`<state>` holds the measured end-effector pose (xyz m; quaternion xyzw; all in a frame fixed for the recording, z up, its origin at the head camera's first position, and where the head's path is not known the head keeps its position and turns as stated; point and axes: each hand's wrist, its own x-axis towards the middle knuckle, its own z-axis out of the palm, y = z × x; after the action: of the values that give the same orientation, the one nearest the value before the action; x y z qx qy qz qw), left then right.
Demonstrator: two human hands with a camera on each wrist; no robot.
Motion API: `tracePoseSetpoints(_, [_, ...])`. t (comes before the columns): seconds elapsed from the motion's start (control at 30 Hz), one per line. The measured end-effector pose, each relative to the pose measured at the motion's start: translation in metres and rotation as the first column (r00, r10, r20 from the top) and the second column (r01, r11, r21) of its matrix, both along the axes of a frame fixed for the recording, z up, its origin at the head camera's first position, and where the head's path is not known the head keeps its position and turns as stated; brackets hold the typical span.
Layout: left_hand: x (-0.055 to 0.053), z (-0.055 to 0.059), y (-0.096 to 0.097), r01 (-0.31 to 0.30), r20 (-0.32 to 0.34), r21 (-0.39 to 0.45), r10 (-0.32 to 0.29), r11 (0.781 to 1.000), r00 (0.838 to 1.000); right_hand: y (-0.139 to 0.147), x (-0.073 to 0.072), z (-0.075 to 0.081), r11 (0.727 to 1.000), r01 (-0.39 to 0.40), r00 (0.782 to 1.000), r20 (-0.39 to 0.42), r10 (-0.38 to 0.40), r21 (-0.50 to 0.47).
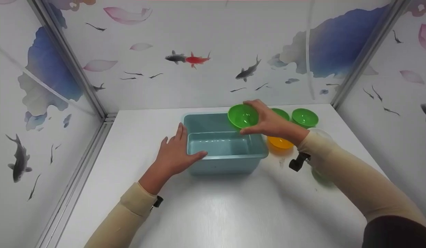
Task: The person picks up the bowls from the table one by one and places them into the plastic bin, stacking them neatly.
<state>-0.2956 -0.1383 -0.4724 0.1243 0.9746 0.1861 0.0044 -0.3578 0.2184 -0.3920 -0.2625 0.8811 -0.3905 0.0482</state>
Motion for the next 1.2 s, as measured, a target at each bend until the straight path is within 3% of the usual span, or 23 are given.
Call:
tracePoseSetpoints(0.2, [0.000, 0.000, 0.001, 0.004, -0.001, -0.002, -0.004, 1.000, 1.000, -0.013, -0.011, 0.002, 0.999, -0.036, 0.999, 0.019, 0.036, 0.021])
tracePoseSetpoints(0.4, [0.001, -0.001, 0.000, -0.007, 0.013, -0.003, 0.007, 1.000, 1.000, -0.030, -0.028, -0.004, 0.990, -0.135, 0.991, -0.016, 0.136, 0.043])
tracePoseSetpoints(0.67, [0.002, -0.002, -0.002, -0.005, 0.008, -0.010, 0.005, 1.000, 1.000, -0.054, -0.040, -0.006, 0.970, -0.231, 0.973, 0.004, 0.231, 0.074])
tracePoseSetpoints(1.2, [0.002, 0.003, 0.001, -0.003, 0.000, -0.007, 0.003, 1.000, 1.000, -0.081, -0.064, -0.007, 0.951, -0.303, 0.951, -0.051, 0.306, 0.061])
